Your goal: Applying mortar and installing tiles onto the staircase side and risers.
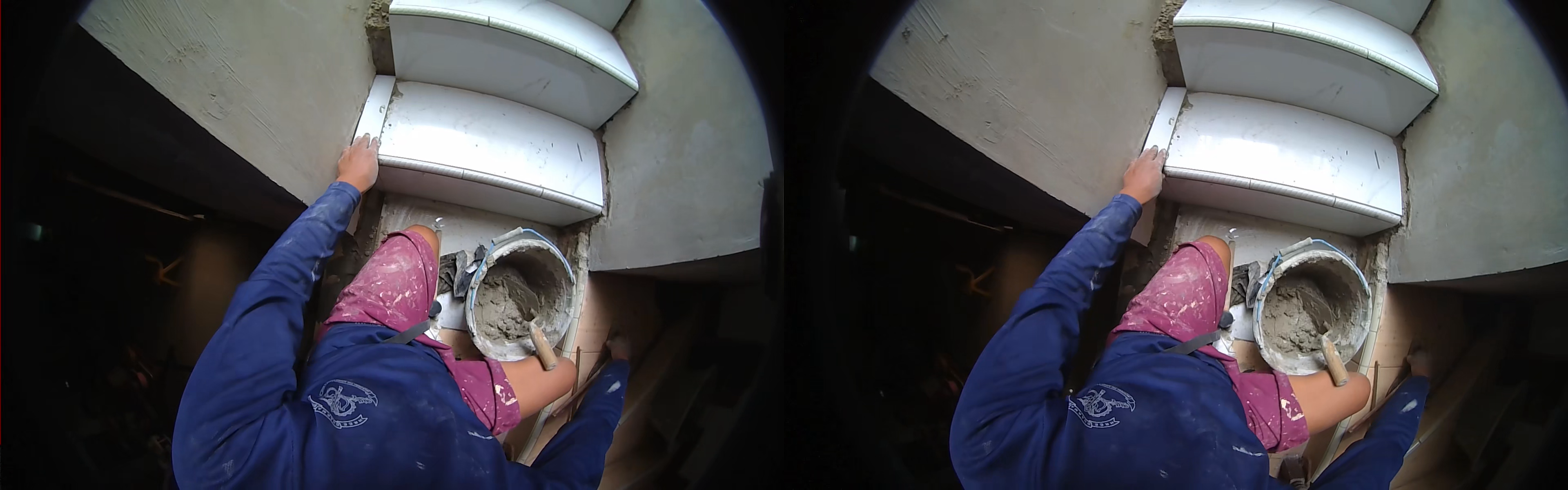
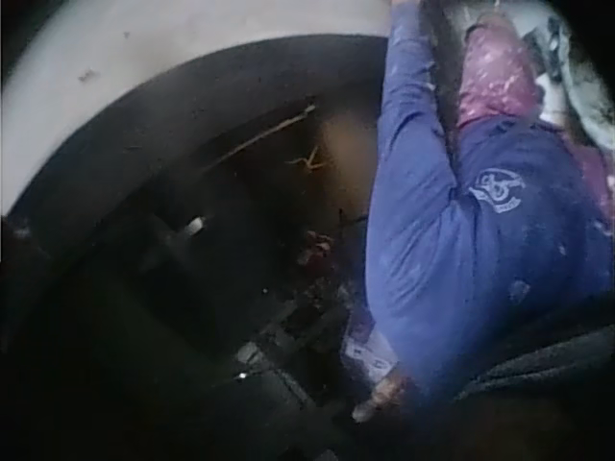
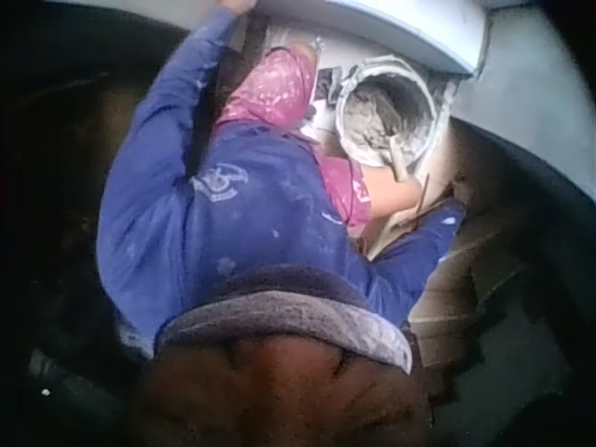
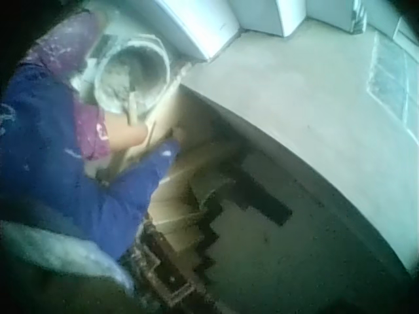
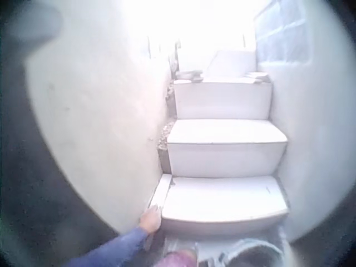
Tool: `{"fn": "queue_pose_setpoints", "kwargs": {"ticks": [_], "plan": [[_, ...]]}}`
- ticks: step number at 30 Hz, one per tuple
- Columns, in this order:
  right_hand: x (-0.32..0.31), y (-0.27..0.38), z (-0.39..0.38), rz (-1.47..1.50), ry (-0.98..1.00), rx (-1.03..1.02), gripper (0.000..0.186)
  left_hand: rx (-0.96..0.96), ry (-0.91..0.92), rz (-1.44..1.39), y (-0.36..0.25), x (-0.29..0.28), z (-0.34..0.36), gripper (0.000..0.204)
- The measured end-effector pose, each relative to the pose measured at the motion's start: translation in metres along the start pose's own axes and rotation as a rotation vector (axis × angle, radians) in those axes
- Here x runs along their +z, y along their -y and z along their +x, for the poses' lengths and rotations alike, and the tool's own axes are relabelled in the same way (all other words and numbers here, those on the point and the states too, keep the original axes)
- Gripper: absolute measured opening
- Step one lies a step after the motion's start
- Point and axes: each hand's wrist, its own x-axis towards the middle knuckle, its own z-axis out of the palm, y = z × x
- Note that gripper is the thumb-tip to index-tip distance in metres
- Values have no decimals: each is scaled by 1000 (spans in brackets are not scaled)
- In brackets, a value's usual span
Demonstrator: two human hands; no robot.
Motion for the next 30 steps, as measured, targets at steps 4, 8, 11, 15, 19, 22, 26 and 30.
{"fn": "queue_pose_setpoints", "kwargs": {"ticks": [4, 8, 11, 15, 19, 22, 26, 30], "plan": [[77, -77, -53, 293, -702, 195, 18, -24, 27, -180, -30, 21, 30, 34], [9, -17, -61, 446, -645, 113, 24, -104, 139, -68, -6, -24, 13, 34], [-87, 11, -154, 469, -997, 475, 45, -57, 2, -98, -4, 2, 12, 33], [-267, 64, -276, 1305, -1255, 423, 45, -92, -346, -435, -30, 23, -13, 34], [-351, 100, -318, 1198, -1138, -31, 44, -860, -101, -1607, -54, 10, -37, 28], [-411, 159, -294, 1064, -1058, -318, 46, -1003, -88, -1931, -58, 18, -20, 32], [-462, 233, -234, 1366, -864, -356, 50, -1143, -261, -1992, -52, 23, -2, 26], [-505, 284, -204, 1888, -732, -538, 54, -1217, -217, -1907, -61, 18, 9, 26]]}}
